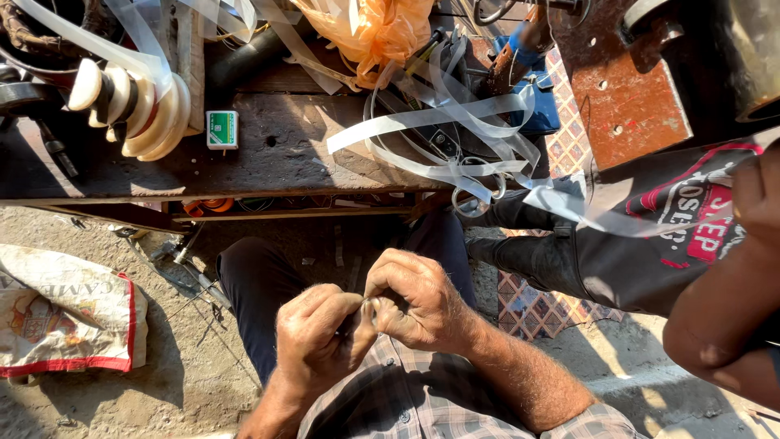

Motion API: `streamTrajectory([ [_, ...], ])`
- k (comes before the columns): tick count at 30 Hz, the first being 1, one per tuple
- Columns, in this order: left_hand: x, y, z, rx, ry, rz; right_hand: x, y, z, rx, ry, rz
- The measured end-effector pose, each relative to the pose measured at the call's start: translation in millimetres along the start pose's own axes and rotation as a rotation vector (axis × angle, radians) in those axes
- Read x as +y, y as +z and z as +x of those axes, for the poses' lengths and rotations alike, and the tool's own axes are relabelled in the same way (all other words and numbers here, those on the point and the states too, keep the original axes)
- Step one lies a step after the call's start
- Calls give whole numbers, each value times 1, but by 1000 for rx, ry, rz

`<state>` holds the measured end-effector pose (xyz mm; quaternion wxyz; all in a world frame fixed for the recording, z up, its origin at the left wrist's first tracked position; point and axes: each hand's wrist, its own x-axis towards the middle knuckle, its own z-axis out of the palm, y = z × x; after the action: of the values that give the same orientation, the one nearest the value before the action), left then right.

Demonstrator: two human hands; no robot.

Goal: The person sits on a step and joins the ends of white plastic strapping strips by hand, folding and pressing the ends together to form loops. They handle the strips one at a time, pulling them taut and placing finished loops on the workbench beside them.

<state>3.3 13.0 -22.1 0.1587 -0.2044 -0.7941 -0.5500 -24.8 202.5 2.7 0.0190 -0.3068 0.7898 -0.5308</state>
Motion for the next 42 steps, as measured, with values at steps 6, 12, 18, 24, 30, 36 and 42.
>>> streamTrajectory([
  [6, 5, 1, 6, 119, 25, 193, 7, 3, -4, 101, 82, -165],
  [12, -6, -23, -2, 335, -427, -545, 25, -4, 0, 183, 224, 280],
  [18, -18, -6, -7, 284, -564, -798, 33, 8, -5, -36, 97, 527],
  [24, -27, -13, -8, 253, -627, -840, 41, 14, -15, 17, 437, 537],
  [30, -30, -20, -6, 221, -623, -787, 39, 8, -16, -60, 432, 510],
  [36, -47, -56, -8, 395, -474, -719, 49, -17, -11, -297, 255, 237],
  [42, -77, -109, -36, 675, -361, -670, 63, -38, -23, -202, 425, 74],
])
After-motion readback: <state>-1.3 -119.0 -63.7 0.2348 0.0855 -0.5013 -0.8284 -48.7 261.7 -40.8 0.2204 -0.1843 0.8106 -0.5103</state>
